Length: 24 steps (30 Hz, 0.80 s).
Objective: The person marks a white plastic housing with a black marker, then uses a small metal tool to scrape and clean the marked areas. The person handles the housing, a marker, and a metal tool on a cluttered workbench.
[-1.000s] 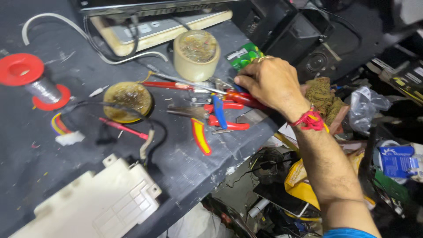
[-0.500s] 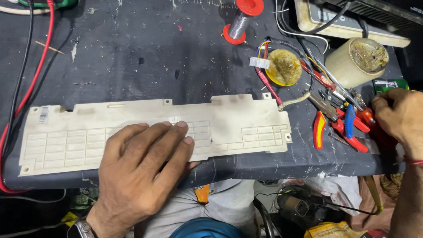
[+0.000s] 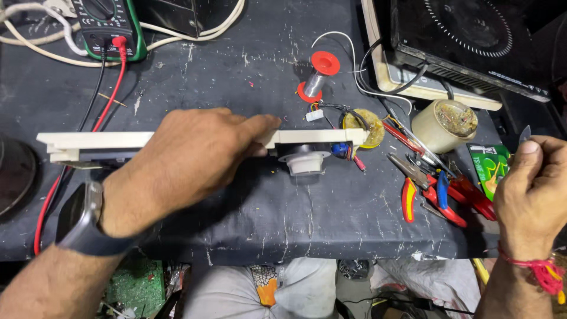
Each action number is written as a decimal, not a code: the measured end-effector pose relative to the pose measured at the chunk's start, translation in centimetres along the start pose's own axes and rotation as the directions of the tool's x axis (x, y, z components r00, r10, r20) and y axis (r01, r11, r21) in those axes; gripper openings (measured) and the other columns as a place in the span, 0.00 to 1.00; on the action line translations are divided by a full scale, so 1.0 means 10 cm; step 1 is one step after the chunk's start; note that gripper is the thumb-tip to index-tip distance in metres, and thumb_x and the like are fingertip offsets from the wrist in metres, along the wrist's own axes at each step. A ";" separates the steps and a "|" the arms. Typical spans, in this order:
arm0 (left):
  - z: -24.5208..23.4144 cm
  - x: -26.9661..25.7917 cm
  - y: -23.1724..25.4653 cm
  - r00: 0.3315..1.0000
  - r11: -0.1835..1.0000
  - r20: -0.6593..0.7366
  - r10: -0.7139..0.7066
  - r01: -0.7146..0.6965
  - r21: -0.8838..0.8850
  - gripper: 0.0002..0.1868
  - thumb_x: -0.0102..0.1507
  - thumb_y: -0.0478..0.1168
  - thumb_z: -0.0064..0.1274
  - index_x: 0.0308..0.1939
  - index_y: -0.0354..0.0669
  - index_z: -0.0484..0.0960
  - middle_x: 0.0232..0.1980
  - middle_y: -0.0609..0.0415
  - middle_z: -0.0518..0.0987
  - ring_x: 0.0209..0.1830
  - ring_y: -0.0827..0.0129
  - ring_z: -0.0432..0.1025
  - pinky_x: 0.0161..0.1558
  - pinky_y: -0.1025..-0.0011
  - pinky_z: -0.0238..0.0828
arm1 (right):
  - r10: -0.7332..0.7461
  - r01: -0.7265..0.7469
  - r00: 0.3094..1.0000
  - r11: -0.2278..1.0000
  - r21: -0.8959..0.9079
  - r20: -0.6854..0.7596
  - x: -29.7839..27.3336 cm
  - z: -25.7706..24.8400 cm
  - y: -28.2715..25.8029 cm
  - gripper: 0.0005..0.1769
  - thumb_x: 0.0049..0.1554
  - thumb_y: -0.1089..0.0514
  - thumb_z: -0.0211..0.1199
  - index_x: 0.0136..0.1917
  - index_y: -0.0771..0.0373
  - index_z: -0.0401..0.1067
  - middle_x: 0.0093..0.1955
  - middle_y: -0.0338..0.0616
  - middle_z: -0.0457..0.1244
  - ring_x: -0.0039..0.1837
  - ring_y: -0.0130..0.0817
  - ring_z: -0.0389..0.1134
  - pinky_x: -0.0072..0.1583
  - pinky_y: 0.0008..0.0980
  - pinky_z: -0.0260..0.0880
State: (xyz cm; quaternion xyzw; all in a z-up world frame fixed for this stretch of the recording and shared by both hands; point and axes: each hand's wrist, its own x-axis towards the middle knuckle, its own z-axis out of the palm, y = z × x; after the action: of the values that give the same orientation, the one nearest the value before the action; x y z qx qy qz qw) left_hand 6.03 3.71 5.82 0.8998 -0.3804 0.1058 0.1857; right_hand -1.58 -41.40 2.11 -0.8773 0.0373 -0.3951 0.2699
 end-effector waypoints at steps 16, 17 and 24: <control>-0.03 0.35 -0.34 0.980 0.961 0.085 -0.182 0.195 -0.194 0.21 0.53 0.45 0.64 0.50 0.53 0.85 0.40 0.50 0.87 0.43 0.55 0.81 0.44 0.57 0.74 | -0.160 -0.016 0.958 0.798 0.602 0.238 0.20 0.62 -1.27 0.16 0.62 0.70 0.65 0.64 0.73 0.73 0.52 0.45 0.68 0.50 0.23 0.69 0.54 0.21 0.70; -0.03 0.34 -0.33 0.981 0.965 0.059 -0.186 0.193 -0.178 0.20 0.53 0.47 0.65 0.49 0.53 0.86 0.39 0.50 0.87 0.42 0.54 0.80 0.43 0.56 0.74 | -0.216 0.004 0.945 0.758 0.652 0.246 0.21 0.68 -1.35 0.19 0.59 0.70 0.66 0.64 0.72 0.72 0.56 0.44 0.68 0.53 0.23 0.70 0.57 0.22 0.72; 0.03 0.12 -0.08 0.960 0.963 -0.082 -0.268 0.265 -0.047 0.17 0.56 0.53 0.63 0.44 0.51 0.85 0.32 0.49 0.85 0.37 0.50 0.79 0.38 0.54 0.73 | -0.352 0.076 0.883 0.759 0.646 0.310 0.14 0.97 -1.72 0.16 0.59 0.70 0.68 0.60 0.73 0.74 0.54 0.47 0.68 0.54 0.26 0.71 0.56 0.23 0.72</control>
State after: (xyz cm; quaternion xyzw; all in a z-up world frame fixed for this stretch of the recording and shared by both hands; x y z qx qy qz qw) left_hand 7.49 3.36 5.73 0.9338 -0.2494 0.1123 0.2307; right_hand 3.73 -22.81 6.42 -0.8014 -0.2549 -0.2190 0.4948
